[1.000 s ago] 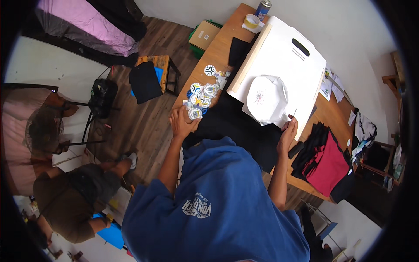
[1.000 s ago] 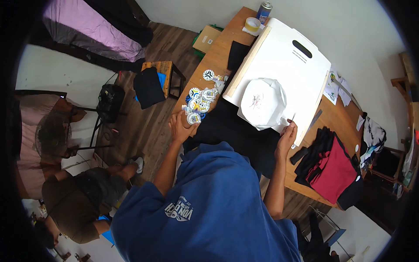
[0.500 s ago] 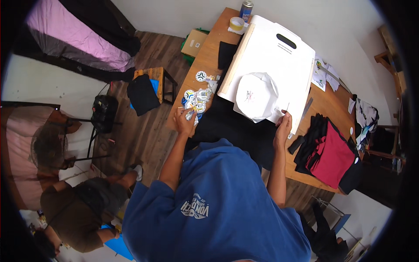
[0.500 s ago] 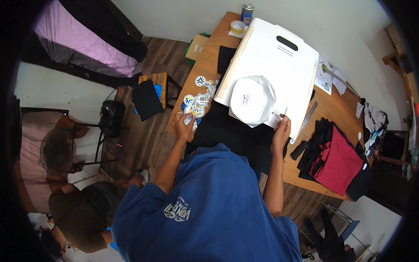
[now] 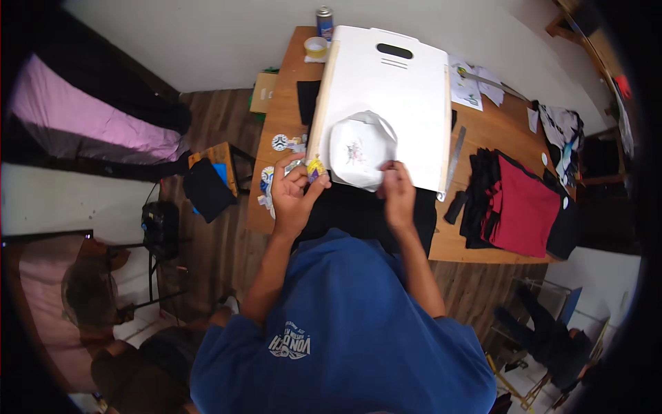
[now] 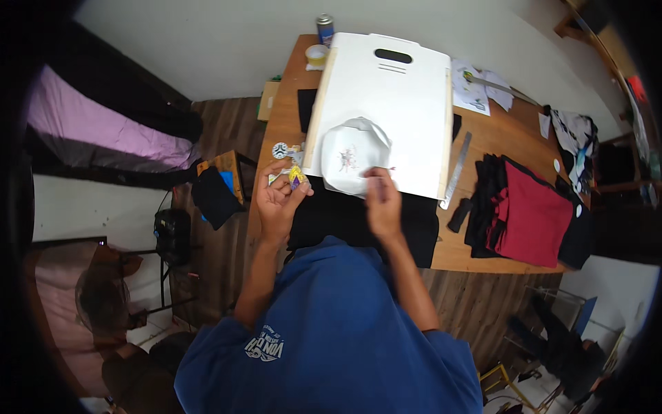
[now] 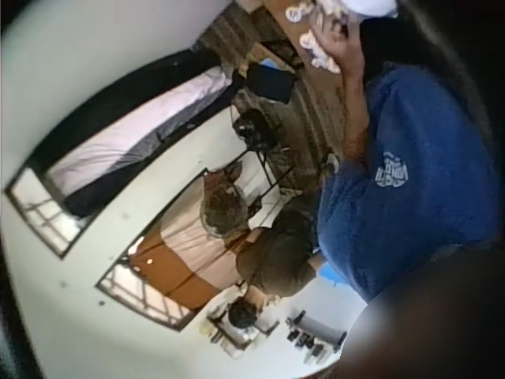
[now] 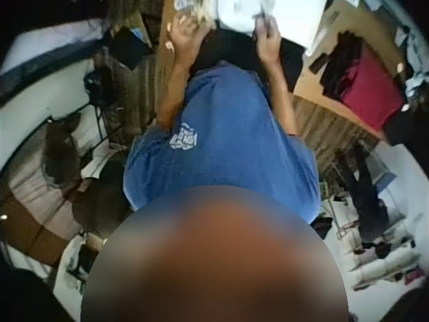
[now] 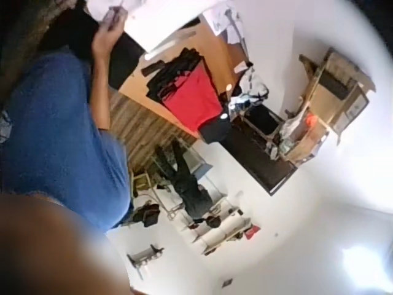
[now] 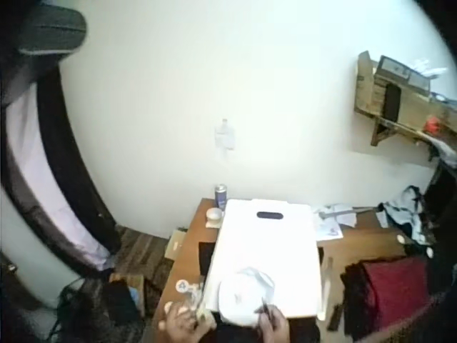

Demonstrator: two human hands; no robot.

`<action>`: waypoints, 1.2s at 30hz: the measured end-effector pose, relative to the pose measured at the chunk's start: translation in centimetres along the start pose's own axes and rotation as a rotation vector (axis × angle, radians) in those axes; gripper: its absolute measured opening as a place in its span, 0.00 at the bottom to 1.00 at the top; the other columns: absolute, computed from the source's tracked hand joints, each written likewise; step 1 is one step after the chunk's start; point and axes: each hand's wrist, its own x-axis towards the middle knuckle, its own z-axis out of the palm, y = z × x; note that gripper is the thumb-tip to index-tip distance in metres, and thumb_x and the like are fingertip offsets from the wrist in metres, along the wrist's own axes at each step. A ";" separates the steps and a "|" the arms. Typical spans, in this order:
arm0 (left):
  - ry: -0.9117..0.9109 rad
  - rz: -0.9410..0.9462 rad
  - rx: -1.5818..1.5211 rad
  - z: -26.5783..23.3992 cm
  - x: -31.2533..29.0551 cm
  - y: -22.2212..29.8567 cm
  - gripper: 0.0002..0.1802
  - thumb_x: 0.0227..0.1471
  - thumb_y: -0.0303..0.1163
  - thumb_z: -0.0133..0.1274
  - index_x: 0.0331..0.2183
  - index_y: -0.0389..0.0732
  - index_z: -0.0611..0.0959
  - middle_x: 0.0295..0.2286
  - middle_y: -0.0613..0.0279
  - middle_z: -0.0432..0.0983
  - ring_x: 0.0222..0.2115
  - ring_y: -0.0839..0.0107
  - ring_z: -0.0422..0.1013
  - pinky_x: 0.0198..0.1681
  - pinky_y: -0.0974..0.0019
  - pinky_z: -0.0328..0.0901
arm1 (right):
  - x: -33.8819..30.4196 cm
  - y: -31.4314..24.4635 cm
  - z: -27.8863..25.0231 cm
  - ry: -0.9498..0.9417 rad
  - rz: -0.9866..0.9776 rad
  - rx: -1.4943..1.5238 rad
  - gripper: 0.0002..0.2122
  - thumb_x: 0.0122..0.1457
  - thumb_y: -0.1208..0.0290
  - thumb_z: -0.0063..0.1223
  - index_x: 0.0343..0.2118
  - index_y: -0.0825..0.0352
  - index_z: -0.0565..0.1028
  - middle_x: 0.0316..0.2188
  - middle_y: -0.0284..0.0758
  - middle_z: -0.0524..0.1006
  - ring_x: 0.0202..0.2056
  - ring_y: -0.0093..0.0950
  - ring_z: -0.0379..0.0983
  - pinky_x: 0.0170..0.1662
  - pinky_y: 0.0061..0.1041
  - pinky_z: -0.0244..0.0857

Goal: Removing excess material from printed stickers using a precision tool.

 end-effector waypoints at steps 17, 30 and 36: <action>-0.264 -0.083 0.050 18.0 -4.1 -5.5 0.14 0.48 0.16 0.57 0.39 0.28 0.74 0.33 0.56 0.77 0.34 0.74 0.74 0.40 0.75 0.68 | -1.3 -5.4 -13.3 0.045 0.074 0.225 0.05 0.60 0.74 0.53 0.33 0.71 0.74 0.16 0.19 0.60 0.20 0.08 0.54 0.27 0.09 0.55; -0.258 -0.103 -0.007 16.5 -4.6 -3.6 0.06 0.57 0.23 0.50 0.33 0.28 0.76 0.27 0.54 0.78 0.28 0.74 0.76 0.35 0.74 0.70 | -2.9 -4.3 -12.3 -0.143 -0.004 0.439 0.13 0.64 0.63 0.43 0.38 0.71 0.69 0.20 0.26 0.62 0.22 0.15 0.56 0.27 0.16 0.55; -0.154 0.033 0.002 15.1 -4.0 -3.3 0.05 0.55 0.22 0.53 0.30 0.29 0.76 0.26 0.54 0.78 0.25 0.75 0.76 0.31 0.75 0.70 | -4.4 -3.5 -10.4 -0.289 0.034 0.485 0.17 0.67 0.56 0.31 0.37 0.68 0.64 0.18 0.27 0.57 0.20 0.19 0.52 0.26 0.19 0.53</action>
